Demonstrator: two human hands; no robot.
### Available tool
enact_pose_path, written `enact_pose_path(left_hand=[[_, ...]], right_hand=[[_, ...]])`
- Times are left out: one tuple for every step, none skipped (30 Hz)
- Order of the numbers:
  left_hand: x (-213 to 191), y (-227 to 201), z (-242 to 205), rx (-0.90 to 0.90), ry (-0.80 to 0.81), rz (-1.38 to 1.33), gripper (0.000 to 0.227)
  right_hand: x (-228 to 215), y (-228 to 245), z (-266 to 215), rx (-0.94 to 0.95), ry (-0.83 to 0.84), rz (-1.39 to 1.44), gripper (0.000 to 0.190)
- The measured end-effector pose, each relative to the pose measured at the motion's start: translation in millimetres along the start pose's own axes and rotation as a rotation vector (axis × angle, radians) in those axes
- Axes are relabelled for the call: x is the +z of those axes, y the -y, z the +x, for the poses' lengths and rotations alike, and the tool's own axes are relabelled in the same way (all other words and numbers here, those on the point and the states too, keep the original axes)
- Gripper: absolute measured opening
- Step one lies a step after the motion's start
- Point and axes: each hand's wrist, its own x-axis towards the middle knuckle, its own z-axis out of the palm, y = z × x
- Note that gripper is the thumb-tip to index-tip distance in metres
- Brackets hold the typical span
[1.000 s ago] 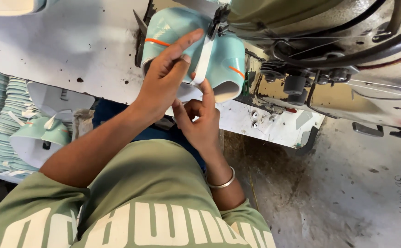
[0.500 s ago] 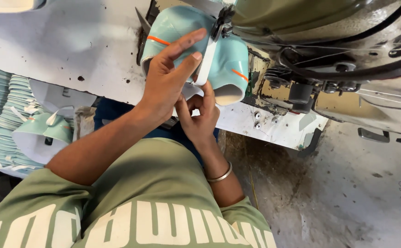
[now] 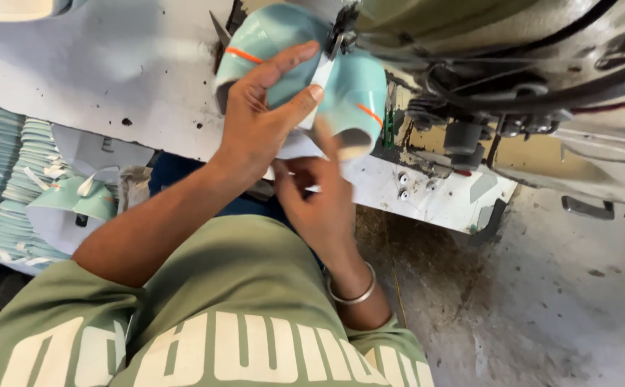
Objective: The person sews a white strap onto a light blue slipper using a sewing machine, then cuts the excess thread with scissors. This process is repeated for multiple slippers, with the person picking up a new slipper, sewing the strap, and trimming the thread.
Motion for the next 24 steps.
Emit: enact_pose_path(left_hand=[[1, 0, 0, -0.012, 0.017, -0.009, 0.043], [2, -1, 0, -0.018, 0.022, -0.01, 0.043], [4, -3, 3, -0.045, 0.019, -0.013, 0.044], [4, -6, 6, -0.073, 0.015, -0.016, 0.044], [3, -5, 3, -0.08, 0.013, -0.018, 0.044], [2, -4, -1, -0.083, 0.017, -0.013, 0.043], [1, -4, 2, -0.074, 0.027, -0.009, 0.043], [3, -5, 7, -0.069, 0.031, -0.012, 0.043], [2, -5, 8, -0.041, 0.034, 0.018, 0.043], [1, -5, 9, -0.014, 0.037, 0.049, 0.043], [1, -6, 9, -0.023, 0.032, 0.05, 0.043], [2, -7, 9, -0.038, 0.03, 0.056, 0.045], [4, -8, 14, -0.046, 0.038, 0.061, 0.046], [5, -8, 19, -0.046, 0.044, 0.062, 0.046], [5, -7, 22, -0.043, 0.051, 0.062, 0.046], [5, -6, 25, -0.04, 0.057, 0.063, 0.046], [4, -7, 29, -0.038, 0.055, 0.064, 0.046], [2, -9, 33, 0.018, 0.066, 0.156, 0.046], [1, -9, 36, 0.069, 0.077, 0.247, 0.045], [0, -13, 38, 0.066, 0.073, 0.247, 0.045], [-1, -16, 40, 0.107, 0.103, 0.318, 0.045], [-1, -20, 43, 0.148, 0.134, 0.389, 0.046], [-4, -18, 44, 0.147, 0.131, 0.391, 0.046], [-6, -16, 45, 0.109, 0.157, 0.34, 0.048]], right_hand=[[-15, 19, -2, 0.066, -0.049, -0.068, 0.018], [-23, 24, 3, 0.072, -0.054, -0.069, 0.018], [-31, 28, 12, -0.074, -0.153, -0.172, 0.022], [-39, 33, 20, -0.222, -0.25, -0.276, 0.025], [-40, 23, 23, -0.215, -0.247, -0.277, 0.025], [-42, 13, 27, -0.216, -0.225, -0.293, 0.031], [-44, 3, 35, -0.228, -0.211, -0.309, 0.037], [-45, -5, 40, -0.231, -0.216, -0.313, 0.037], [-44, -14, 43, -0.176, -0.175, -0.236, 0.036], [-42, -23, 46, -0.119, -0.133, -0.16, 0.035], [-40, -23, 47, -0.111, -0.128, -0.158, 0.035], [-40, -23, 47, -0.066, -0.124, -0.061, 0.035], [-40, -24, 51, -0.027, -0.132, 0.034, 0.036], [-41, -28, 54, -0.026, -0.138, 0.034, 0.036], [-42, -33, 56, -0.016, -0.134, 0.086, 0.036], [-42, -38, 58, -0.006, -0.131, 0.139, 0.037], [-43, -44, 61, -0.008, -0.129, 0.141, 0.037], [-42, -51, 64, -0.022, -0.13, 0.134, 0.037], [-42, -58, 66, -0.032, -0.129, 0.125, 0.037], [-42, -58, 69, -0.029, -0.126, 0.125, 0.037], [-42, -57, 72, -0.022, -0.13, 0.152, 0.037], [-42, -57, 75, -0.015, -0.135, 0.178, 0.036], [-41, -59, 78, -0.014, -0.132, 0.181, 0.036], [-41, -60, 80, -0.001, -0.131, 0.216, 0.035]])
